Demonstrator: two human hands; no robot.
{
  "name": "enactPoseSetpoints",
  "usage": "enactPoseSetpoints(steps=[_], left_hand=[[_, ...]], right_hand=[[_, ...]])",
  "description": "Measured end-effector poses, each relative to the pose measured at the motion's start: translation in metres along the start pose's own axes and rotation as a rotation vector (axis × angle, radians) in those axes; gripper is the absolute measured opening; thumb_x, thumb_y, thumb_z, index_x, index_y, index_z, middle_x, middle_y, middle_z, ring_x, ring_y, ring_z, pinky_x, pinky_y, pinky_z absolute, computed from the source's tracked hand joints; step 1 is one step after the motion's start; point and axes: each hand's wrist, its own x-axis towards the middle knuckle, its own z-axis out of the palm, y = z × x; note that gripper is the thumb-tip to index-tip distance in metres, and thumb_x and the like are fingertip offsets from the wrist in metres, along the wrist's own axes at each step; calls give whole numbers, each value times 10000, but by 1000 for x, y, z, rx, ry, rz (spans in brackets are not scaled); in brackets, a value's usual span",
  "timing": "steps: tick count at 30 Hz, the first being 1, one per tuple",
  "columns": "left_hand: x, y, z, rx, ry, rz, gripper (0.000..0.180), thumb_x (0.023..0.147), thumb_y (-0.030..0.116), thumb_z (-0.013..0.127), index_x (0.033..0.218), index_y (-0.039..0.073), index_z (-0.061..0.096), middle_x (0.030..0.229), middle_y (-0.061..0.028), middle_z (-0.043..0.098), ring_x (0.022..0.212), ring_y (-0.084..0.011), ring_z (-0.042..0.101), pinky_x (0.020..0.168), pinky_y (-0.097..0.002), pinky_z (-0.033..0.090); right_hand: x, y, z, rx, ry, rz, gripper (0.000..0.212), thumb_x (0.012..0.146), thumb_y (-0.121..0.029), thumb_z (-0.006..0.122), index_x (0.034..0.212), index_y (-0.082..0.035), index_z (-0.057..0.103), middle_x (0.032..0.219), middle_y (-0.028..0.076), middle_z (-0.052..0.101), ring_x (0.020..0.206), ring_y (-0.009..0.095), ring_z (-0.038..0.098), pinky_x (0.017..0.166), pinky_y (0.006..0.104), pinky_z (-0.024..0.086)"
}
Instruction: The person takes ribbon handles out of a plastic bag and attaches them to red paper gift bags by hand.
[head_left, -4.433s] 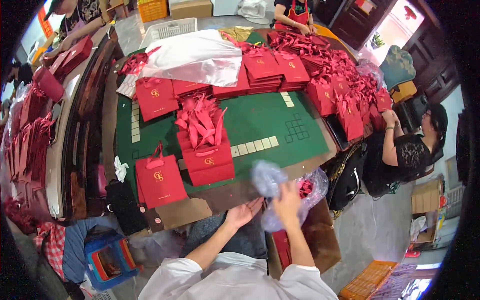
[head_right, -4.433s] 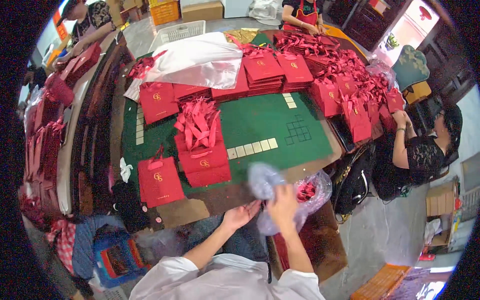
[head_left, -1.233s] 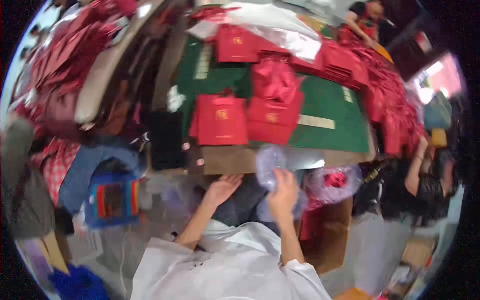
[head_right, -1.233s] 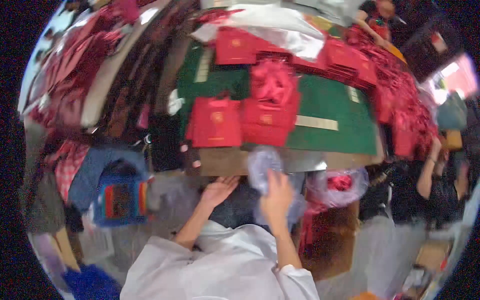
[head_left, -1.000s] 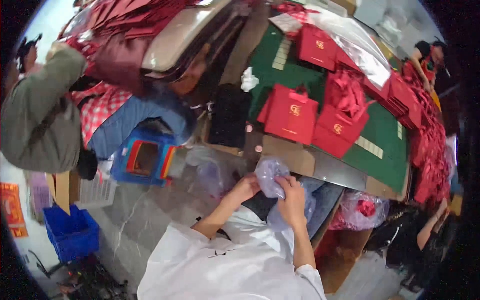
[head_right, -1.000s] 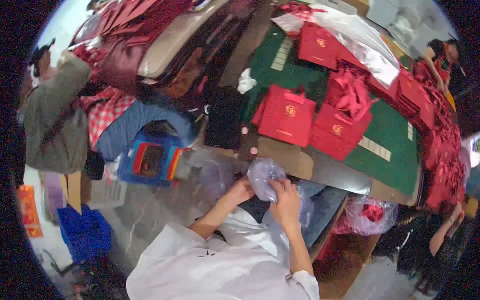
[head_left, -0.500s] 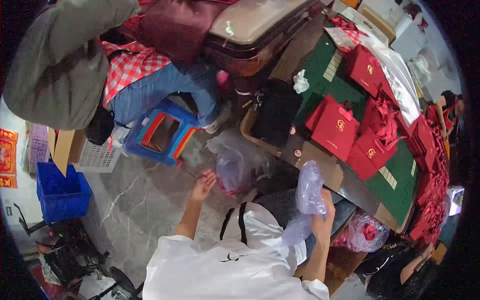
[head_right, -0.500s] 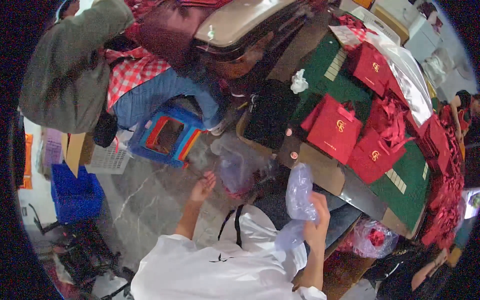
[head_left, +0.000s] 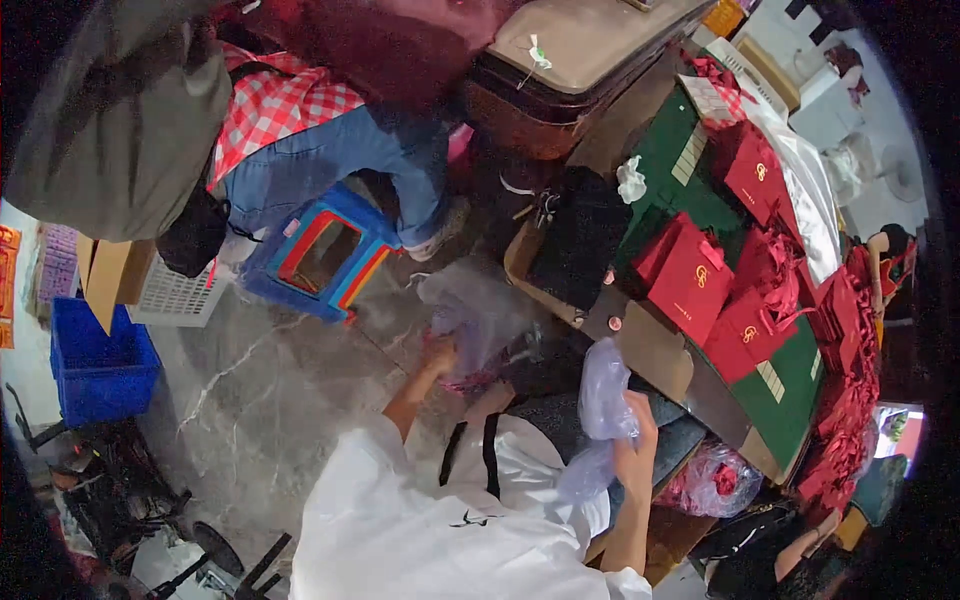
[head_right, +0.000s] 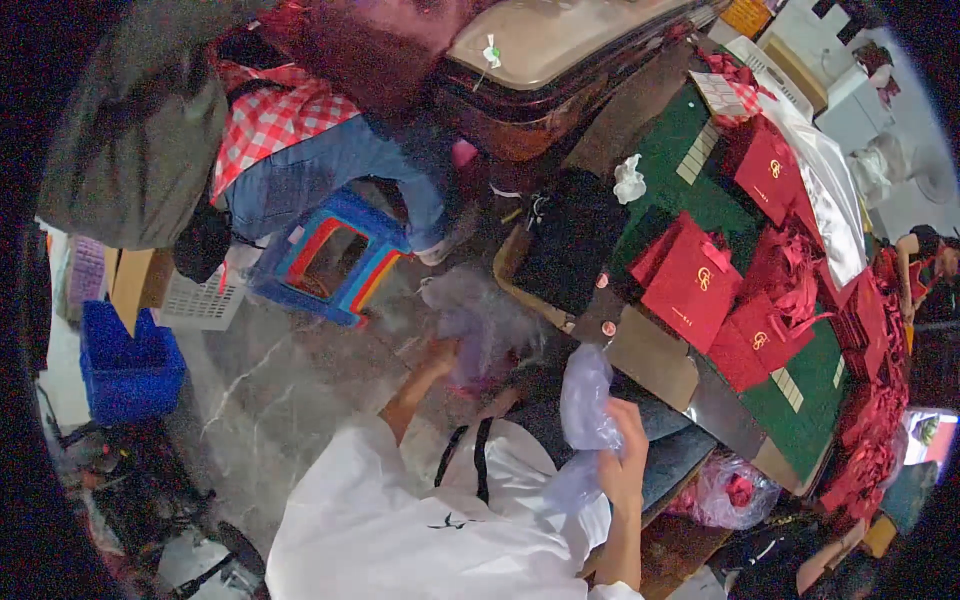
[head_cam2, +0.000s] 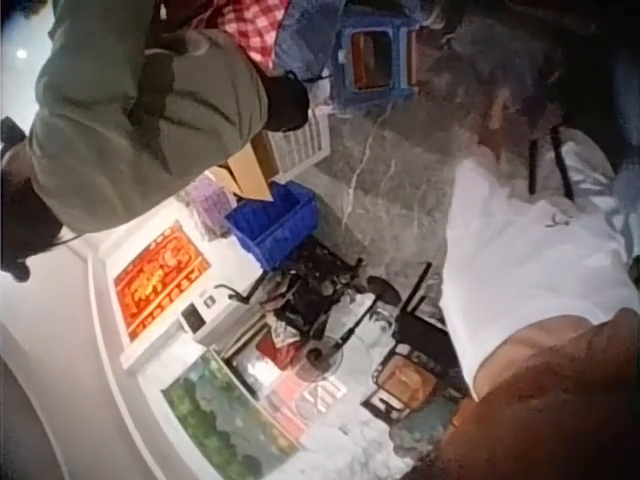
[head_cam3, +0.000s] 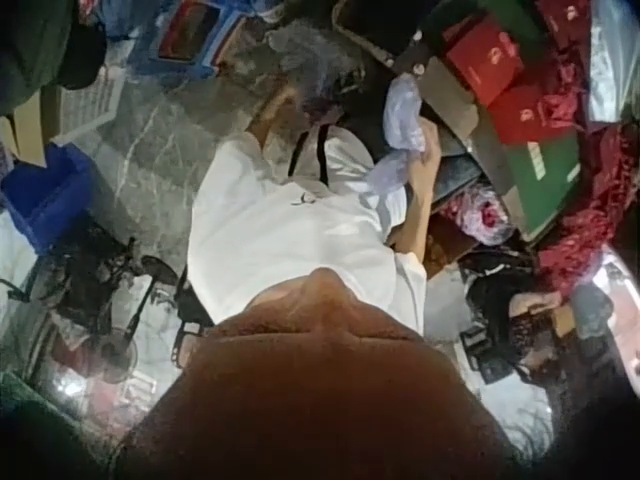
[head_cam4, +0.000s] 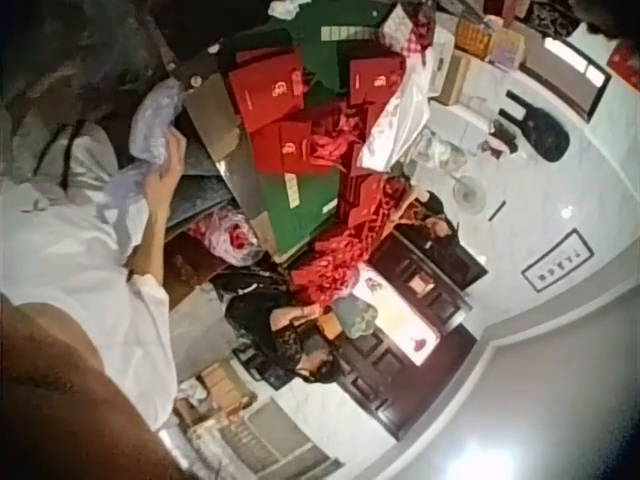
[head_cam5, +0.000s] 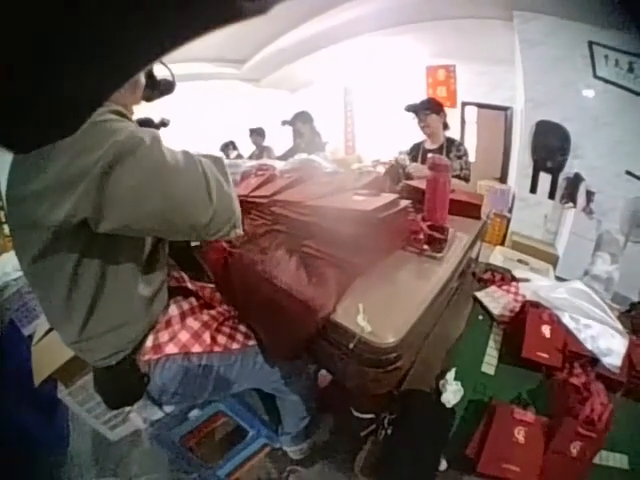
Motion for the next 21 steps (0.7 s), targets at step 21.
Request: enactPoseSetpoints(steps=[21], left_hand=[[-60,16,-37,-1078,369,-586,340,934,96,512,1273,114,509,982,-50,563,799,-144,539,669,-303,473]], right_hand=[[47,40,88,12,274,-99,603,795,-90,621,1334,56,393,1333,218,428,1256,347,416,1065,407,316]])
